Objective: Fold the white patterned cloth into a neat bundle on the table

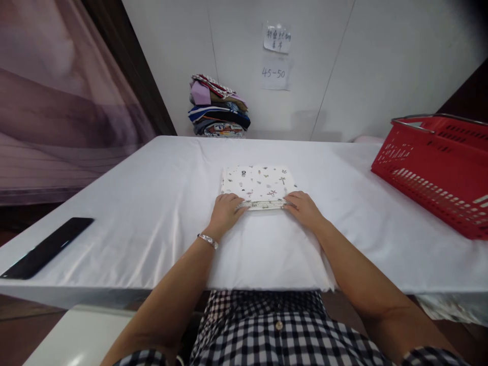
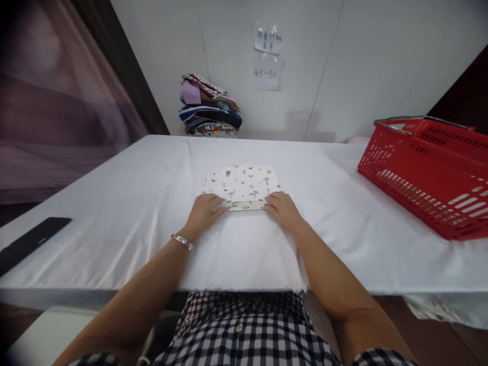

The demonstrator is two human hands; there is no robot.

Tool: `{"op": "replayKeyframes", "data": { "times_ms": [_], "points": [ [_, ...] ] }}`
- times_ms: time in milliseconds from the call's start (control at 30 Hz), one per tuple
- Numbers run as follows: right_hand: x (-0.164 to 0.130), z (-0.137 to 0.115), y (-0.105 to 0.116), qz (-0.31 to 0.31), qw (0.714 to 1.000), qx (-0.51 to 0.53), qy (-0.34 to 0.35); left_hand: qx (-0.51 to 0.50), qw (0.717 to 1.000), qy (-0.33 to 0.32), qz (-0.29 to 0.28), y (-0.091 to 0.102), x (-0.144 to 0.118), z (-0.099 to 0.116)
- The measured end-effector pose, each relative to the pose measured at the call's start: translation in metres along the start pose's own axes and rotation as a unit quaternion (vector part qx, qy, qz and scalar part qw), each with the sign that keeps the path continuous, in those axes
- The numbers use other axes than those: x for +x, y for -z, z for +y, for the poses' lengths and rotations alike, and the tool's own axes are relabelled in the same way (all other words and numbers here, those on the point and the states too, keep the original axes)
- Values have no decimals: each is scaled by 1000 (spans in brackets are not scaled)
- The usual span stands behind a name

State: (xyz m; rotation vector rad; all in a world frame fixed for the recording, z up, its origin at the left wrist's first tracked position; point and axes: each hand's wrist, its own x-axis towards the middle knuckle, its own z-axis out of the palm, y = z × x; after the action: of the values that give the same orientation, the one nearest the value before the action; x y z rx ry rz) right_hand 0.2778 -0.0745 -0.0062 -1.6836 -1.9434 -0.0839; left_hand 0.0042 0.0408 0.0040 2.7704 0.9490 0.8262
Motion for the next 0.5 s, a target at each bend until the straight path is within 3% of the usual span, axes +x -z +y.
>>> {"op": "replayKeyframes", "data": {
  "times_ms": [500],
  "points": [
    [6, -7, 0, 17, 999, -31, -17, 21, 1000, -8, -12, 2, 4, 5]
  ]
}}
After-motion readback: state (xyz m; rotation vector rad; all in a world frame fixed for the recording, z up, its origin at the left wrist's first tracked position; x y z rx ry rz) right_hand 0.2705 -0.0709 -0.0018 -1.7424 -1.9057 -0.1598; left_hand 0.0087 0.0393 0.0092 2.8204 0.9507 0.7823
